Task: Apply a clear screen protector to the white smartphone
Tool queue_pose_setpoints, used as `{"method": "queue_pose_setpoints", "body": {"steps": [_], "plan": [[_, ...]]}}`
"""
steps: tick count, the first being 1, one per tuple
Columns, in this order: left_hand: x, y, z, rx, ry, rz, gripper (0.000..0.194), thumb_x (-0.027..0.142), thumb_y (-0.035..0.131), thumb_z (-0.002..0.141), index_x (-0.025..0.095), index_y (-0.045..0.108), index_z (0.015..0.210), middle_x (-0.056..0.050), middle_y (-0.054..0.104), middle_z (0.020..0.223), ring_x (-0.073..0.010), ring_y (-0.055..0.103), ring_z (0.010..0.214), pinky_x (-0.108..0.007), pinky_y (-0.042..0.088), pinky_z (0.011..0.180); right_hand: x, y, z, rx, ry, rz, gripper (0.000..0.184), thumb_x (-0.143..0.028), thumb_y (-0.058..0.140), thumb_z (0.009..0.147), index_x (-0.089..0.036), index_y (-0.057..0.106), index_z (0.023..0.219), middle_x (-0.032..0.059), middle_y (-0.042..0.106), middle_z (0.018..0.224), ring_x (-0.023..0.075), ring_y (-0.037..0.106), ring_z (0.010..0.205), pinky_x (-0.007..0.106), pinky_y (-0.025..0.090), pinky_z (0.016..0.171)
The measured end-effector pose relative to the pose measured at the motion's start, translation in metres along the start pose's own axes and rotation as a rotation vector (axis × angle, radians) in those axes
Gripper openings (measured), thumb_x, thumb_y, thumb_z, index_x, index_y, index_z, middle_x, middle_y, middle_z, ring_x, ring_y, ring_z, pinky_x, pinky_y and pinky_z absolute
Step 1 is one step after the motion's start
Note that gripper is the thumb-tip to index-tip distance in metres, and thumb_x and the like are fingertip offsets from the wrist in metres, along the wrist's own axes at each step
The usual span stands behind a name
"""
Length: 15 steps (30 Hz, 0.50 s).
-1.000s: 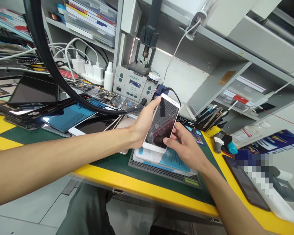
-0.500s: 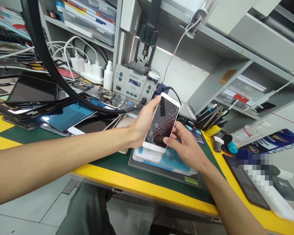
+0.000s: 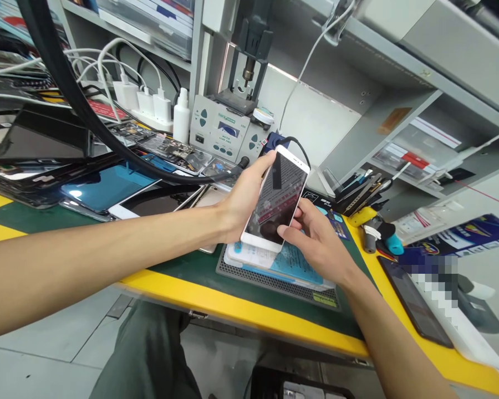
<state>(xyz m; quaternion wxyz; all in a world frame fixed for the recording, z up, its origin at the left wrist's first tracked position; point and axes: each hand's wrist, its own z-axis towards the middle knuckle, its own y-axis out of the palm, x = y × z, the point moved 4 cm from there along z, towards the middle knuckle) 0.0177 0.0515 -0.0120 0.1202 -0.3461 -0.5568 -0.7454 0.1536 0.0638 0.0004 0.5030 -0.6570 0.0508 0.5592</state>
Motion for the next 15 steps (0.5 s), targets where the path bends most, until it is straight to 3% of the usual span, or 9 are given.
{"method": "queue_pose_setpoints", "body": {"steps": [15], "plan": [[0.0009, 0.004, -0.002, 0.065, -0.052, 0.004, 0.063, 0.07, 0.042, 0.095, 0.018, 0.076, 0.105, -0.011, 0.08, 0.095, -0.0307, 0.075, 0.09, -0.037, 0.06, 0.069, -0.0008, -0.0005, -0.0007, 0.011, -0.005, -0.021, 0.022, -0.024, 0.059, 0.092, -0.025, 0.038, 0.088, -0.004, 0.033, 0.083, 0.0145, 0.034, 0.074, 0.031, 0.033, 0.07]]}}
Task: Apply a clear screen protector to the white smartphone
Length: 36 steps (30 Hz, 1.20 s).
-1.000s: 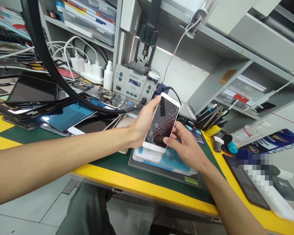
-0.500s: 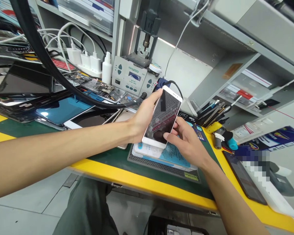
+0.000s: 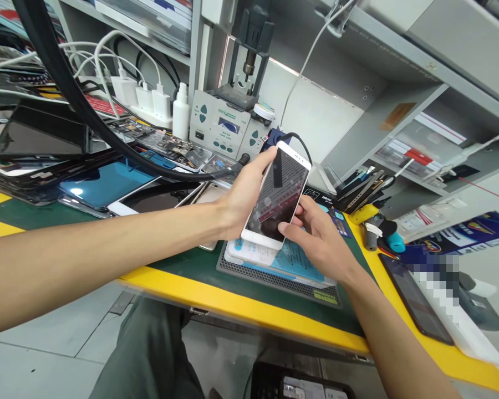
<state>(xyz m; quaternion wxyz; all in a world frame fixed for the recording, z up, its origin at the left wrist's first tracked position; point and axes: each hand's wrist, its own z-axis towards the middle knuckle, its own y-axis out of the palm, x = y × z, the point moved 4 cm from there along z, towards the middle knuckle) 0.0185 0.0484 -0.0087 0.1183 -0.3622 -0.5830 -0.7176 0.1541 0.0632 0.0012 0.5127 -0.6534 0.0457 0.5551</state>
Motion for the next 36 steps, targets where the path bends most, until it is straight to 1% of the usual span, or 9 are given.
{"method": "queue_pose_setpoints", "body": {"steps": [5, 12, 20, 25, 30, 33, 36], "plan": [[0.0007, -0.0006, 0.0001, -0.001, 0.03, -0.013, 0.06, 0.068, 0.044, 0.096, 0.018, 0.076, 0.105, -0.011, 0.079, 0.095, -0.0302, 0.075, 0.09, -0.039, 0.06, 0.072, -0.0001, -0.0004, -0.0003, 0.001, 0.007, 0.011, 0.02, -0.023, 0.059, 0.092, -0.025, 0.039, 0.089, -0.0039, 0.032, 0.083, 0.0145, 0.033, 0.074, 0.032, 0.032, 0.069], [0.0017, 0.0028, -0.0017, 0.033, 0.027, 0.001, 0.059, 0.067, 0.042, 0.097, 0.019, 0.075, 0.107, -0.01, 0.079, 0.092, -0.0293, 0.075, 0.088, -0.036, 0.06, 0.067, -0.0002, 0.0002, -0.0002, -0.002, 0.01, 0.007, 0.02, -0.025, 0.059, 0.093, -0.025, 0.039, 0.089, -0.0043, 0.032, 0.082, 0.0143, 0.033, 0.073, 0.031, 0.032, 0.069], [0.0008, 0.0004, 0.0005, -0.005, 0.046, -0.019, 0.059, 0.068, 0.044, 0.096, 0.019, 0.075, 0.105, -0.01, 0.08, 0.094, -0.0299, 0.075, 0.09, -0.038, 0.061, 0.071, 0.0005, 0.0005, 0.0003, 0.003, 0.011, 0.011, 0.021, -0.026, 0.06, 0.092, -0.025, 0.039, 0.089, -0.0042, 0.033, 0.082, 0.0144, 0.033, 0.072, 0.031, 0.032, 0.069], [0.0009, 0.0015, 0.0, 0.021, 0.031, -0.026, 0.06, 0.067, 0.041, 0.097, 0.018, 0.074, 0.107, -0.01, 0.079, 0.093, -0.0297, 0.075, 0.091, -0.038, 0.061, 0.072, 0.001, -0.0001, 0.0003, 0.003, 0.017, -0.001, 0.02, -0.026, 0.06, 0.092, -0.026, 0.04, 0.09, -0.0041, 0.033, 0.082, 0.0146, 0.033, 0.072, 0.032, 0.032, 0.069], [0.0013, 0.0006, 0.0004, 0.002, 0.024, -0.043, 0.058, 0.066, 0.044, 0.095, 0.018, 0.074, 0.106, -0.009, 0.079, 0.095, -0.0298, 0.075, 0.091, -0.036, 0.06, 0.07, 0.0025, -0.0004, 0.0007, 0.001, 0.015, -0.014, 0.021, -0.027, 0.061, 0.092, -0.026, 0.04, 0.09, -0.0042, 0.034, 0.082, 0.0144, 0.034, 0.071, 0.033, 0.033, 0.069], [0.0012, 0.0, -0.0002, 0.019, 0.009, -0.034, 0.058, 0.067, 0.046, 0.094, 0.018, 0.075, 0.105, -0.01, 0.079, 0.095, -0.0302, 0.075, 0.092, -0.036, 0.061, 0.07, 0.0026, -0.0005, 0.0009, 0.003, 0.004, -0.013, 0.021, -0.027, 0.06, 0.092, -0.026, 0.039, 0.09, -0.0043, 0.034, 0.082, 0.0143, 0.034, 0.072, 0.032, 0.034, 0.071], [0.0017, 0.0021, -0.0014, 0.044, 0.006, -0.041, 0.058, 0.066, 0.044, 0.095, 0.018, 0.074, 0.107, -0.009, 0.079, 0.095, -0.0298, 0.075, 0.092, -0.035, 0.06, 0.069, 0.0017, -0.0007, 0.0007, 0.004, -0.01, -0.019, 0.02, -0.025, 0.06, 0.092, -0.025, 0.04, 0.091, -0.0041, 0.034, 0.083, 0.0145, 0.034, 0.073, 0.032, 0.034, 0.072]]}}
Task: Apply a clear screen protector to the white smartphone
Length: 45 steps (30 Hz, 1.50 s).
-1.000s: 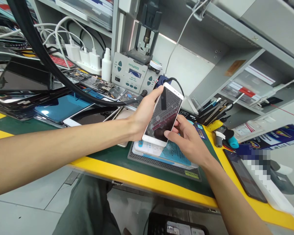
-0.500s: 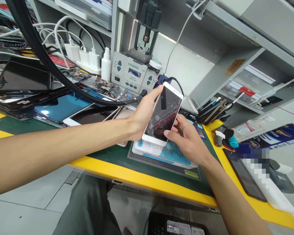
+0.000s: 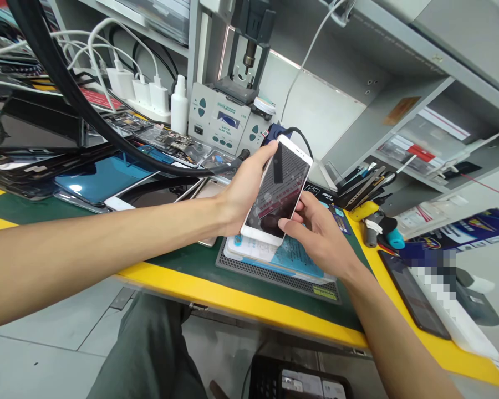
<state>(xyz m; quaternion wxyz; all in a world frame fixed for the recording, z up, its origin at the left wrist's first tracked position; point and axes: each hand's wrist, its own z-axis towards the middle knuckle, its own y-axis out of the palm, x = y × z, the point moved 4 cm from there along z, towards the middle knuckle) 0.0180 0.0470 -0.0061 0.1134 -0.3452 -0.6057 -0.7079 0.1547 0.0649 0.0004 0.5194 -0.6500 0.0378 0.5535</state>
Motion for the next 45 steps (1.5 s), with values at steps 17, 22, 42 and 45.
{"method": "queue_pose_setpoints", "body": {"steps": [17, 22, 42, 45], "plan": [[0.0019, 0.0059, -0.0004, 0.033, 0.054, -0.015, 0.062, 0.06, 0.032, 0.099, 0.015, 0.074, 0.114, -0.007, 0.076, 0.104, -0.0318, 0.075, 0.102, -0.036, 0.06, 0.074, -0.0045, -0.0001, -0.0023, 0.006, -0.009, -0.024, 0.022, -0.025, 0.06, 0.093, -0.025, 0.039, 0.088, -0.0033, 0.035, 0.084, 0.0147, 0.036, 0.075, 0.031, 0.035, 0.071], [0.0025, 0.0057, 0.0002, 0.019, 0.066, -0.02, 0.058, 0.058, 0.036, 0.099, 0.016, 0.073, 0.114, -0.007, 0.076, 0.103, -0.0318, 0.076, 0.101, -0.036, 0.061, 0.073, -0.0057, 0.0002, -0.0015, 0.002, -0.003, -0.018, 0.022, -0.026, 0.06, 0.092, -0.025, 0.038, 0.088, -0.0031, 0.035, 0.084, 0.0148, 0.036, 0.075, 0.031, 0.034, 0.07], [0.0029, 0.0066, -0.0043, 0.093, 0.031, 0.131, 0.068, 0.065, 0.031, 0.101, 0.013, 0.075, 0.107, -0.013, 0.075, 0.077, -0.0313, 0.077, 0.089, -0.034, 0.062, 0.068, -0.0035, -0.0005, -0.0009, 0.006, -0.008, 0.002, 0.02, -0.025, 0.061, 0.092, -0.025, 0.041, 0.091, -0.0034, 0.035, 0.085, 0.0148, 0.035, 0.075, 0.032, 0.034, 0.07], [0.0029, 0.0072, -0.0052, 0.114, 0.039, 0.107, 0.065, 0.064, 0.032, 0.101, 0.015, 0.075, 0.107, -0.008, 0.073, 0.073, -0.0279, 0.077, 0.087, -0.032, 0.061, 0.07, -0.004, -0.0001, -0.0011, 0.004, -0.009, 0.001, 0.02, -0.024, 0.061, 0.092, -0.025, 0.041, 0.09, -0.0036, 0.034, 0.085, 0.0148, 0.035, 0.075, 0.032, 0.034, 0.07]]}}
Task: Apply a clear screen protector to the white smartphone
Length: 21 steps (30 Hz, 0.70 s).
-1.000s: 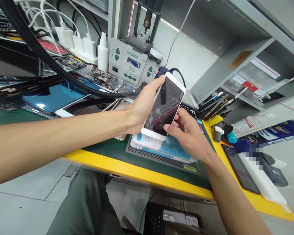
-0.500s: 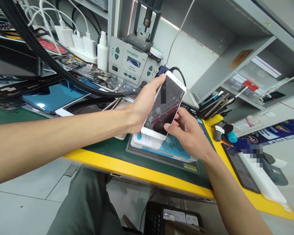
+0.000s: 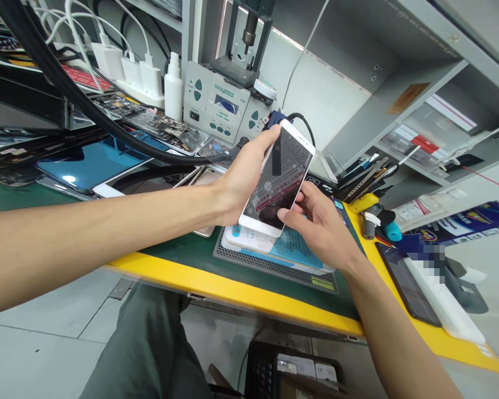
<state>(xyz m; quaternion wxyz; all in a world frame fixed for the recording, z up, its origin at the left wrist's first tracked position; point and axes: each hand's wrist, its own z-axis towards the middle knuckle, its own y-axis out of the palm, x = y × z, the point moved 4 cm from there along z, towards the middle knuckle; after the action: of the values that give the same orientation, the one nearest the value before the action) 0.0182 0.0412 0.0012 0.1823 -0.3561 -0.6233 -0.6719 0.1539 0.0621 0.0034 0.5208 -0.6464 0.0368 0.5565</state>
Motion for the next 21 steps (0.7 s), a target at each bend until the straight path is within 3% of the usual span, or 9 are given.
{"method": "queue_pose_setpoints", "body": {"steps": [4, 11, 17, 21], "plan": [[0.0004, 0.002, -0.0018, 0.009, -0.006, -0.074, 0.061, 0.061, 0.037, 0.102, 0.014, 0.075, 0.1, -0.006, 0.069, 0.066, -0.0246, 0.076, 0.083, -0.027, 0.059, 0.067, -0.0008, -0.0001, -0.0001, 0.001, -0.002, -0.009, 0.021, -0.024, 0.061, 0.091, -0.025, 0.041, 0.089, -0.0039, 0.034, 0.085, 0.0144, 0.035, 0.075, 0.032, 0.034, 0.07], [0.0008, 0.0038, -0.0007, -0.046, -0.027, -0.071, 0.066, 0.063, 0.031, 0.102, 0.016, 0.075, 0.088, -0.009, 0.065, 0.058, -0.0232, 0.072, 0.067, -0.024, 0.049, 0.047, -0.0003, -0.0003, 0.0002, 0.001, -0.01, -0.025, 0.021, -0.025, 0.06, 0.091, -0.025, 0.04, 0.088, -0.0044, 0.034, 0.083, 0.0142, 0.035, 0.074, 0.032, 0.033, 0.07], [0.0031, 0.0062, -0.0024, -0.077, -0.032, -0.078, 0.067, 0.06, 0.026, 0.104, 0.014, 0.075, 0.095, -0.004, 0.059, 0.052, -0.0214, 0.071, 0.066, -0.022, 0.047, 0.05, -0.0004, -0.0001, -0.0004, 0.006, -0.007, -0.034, 0.022, -0.027, 0.061, 0.092, -0.025, 0.039, 0.088, -0.0043, 0.034, 0.083, 0.014, 0.035, 0.073, 0.033, 0.033, 0.07], [0.0041, 0.0064, -0.0033, -0.036, -0.041, -0.088, 0.062, 0.057, 0.03, 0.103, 0.015, 0.074, 0.097, -0.003, 0.059, 0.053, -0.0211, 0.072, 0.07, -0.022, 0.05, 0.056, -0.0009, -0.0005, -0.0005, 0.008, -0.007, -0.06, 0.024, -0.028, 0.062, 0.092, -0.025, 0.038, 0.087, -0.004, 0.036, 0.083, 0.0141, 0.036, 0.073, 0.033, 0.034, 0.071]]}}
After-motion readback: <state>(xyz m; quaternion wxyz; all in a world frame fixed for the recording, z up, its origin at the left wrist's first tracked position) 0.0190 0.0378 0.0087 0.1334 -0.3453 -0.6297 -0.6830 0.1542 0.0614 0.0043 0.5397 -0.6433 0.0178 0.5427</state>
